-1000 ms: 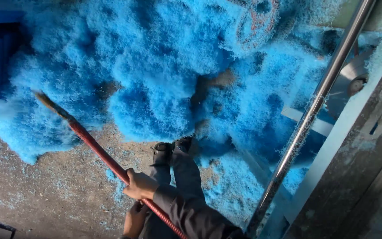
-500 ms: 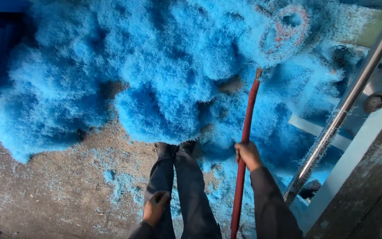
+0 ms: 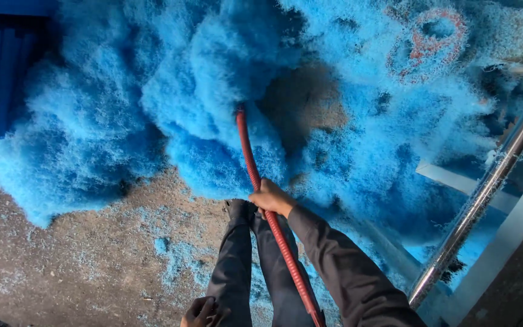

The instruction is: Checking measurements and production logs on a clipboard before sweeping blue foam residue from the floor around a cutting machine.

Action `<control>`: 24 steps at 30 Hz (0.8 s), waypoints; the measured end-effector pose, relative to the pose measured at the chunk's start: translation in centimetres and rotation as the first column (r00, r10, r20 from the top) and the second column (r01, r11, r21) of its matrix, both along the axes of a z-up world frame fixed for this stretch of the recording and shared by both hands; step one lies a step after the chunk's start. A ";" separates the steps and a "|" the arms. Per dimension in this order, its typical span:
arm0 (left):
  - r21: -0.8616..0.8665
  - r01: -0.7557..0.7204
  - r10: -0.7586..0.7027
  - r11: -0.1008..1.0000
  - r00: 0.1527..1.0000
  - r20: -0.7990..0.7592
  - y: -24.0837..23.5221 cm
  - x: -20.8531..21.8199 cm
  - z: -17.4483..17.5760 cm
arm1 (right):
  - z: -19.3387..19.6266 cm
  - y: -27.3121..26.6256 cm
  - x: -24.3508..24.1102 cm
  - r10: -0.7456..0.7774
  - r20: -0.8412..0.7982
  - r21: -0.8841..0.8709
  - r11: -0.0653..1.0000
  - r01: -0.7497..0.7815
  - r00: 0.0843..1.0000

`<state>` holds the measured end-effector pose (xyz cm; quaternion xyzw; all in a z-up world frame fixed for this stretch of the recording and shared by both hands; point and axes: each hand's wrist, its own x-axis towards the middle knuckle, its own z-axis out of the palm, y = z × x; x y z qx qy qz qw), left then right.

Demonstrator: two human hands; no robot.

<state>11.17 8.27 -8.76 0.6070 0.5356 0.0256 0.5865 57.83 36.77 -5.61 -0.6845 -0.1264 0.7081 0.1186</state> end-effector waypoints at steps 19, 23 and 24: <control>-0.573 -0.497 0.327 0.652 0.866 -0.378 5.7 11.8 6.4 | -7.4 -23.4 6.2 -0.261 0.286 -0.152 0.938 0.313 0.922; -0.577 -0.554 0.363 0.600 0.832 -0.421 5.8 10.8 6.8 | -7.4 -18.4 -4.7 -0.005 0.085 -0.048 0.999 0.009 0.996; -0.620 -0.603 0.417 0.502 0.796 -0.438 5.2 10.3 6.7 | -5.9 -16.6 -8.1 0.144 0.135 0.016 0.989 -0.147 0.980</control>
